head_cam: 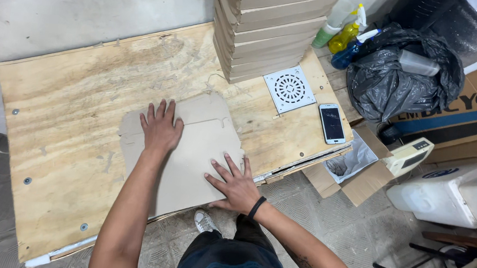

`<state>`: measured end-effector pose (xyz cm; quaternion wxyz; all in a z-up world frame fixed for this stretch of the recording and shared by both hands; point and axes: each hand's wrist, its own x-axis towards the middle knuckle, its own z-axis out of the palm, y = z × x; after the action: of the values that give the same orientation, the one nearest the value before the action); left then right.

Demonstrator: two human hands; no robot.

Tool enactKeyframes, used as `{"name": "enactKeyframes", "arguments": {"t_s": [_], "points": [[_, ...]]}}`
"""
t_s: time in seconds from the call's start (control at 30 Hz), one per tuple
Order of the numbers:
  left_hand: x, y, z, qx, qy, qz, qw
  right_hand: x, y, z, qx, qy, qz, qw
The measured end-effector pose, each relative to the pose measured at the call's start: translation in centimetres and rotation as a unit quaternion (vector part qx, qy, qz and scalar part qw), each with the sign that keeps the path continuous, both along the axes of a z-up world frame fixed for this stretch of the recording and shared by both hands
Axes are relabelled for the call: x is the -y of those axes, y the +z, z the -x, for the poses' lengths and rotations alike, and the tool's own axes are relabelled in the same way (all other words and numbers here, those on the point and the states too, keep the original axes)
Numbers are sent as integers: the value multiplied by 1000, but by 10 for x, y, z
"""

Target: The person folds flat cardboard pieces into rectangular boxes on a wooden workbench. They fold the side flaps, tuck tabs into slots, and stack the completed boxes on the right side of the table.

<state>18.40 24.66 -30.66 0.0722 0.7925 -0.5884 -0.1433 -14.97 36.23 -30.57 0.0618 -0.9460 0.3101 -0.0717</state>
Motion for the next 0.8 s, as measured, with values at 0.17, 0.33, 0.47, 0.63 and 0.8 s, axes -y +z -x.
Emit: {"name": "enactKeyframes", "arguments": {"t_s": [0.17,0.33,0.47,0.63,0.8], "points": [[33,-6,-16,17,-5,-37,999,27,-3,-3,3,10,-2,1000],[18,53,4,-15,2,-49,999,58,3,-11,-12,18,-17,1000],[13,47,9,-9,8,-24,1000,85,8,-14,-33,13,-29,999],[17,39,7,-16,18,-18,1000,90,10,-14,-38,23,-40,998],[20,55,9,-13,5,-45,999,94,0,-11,-4,16,-6,1000]]}}
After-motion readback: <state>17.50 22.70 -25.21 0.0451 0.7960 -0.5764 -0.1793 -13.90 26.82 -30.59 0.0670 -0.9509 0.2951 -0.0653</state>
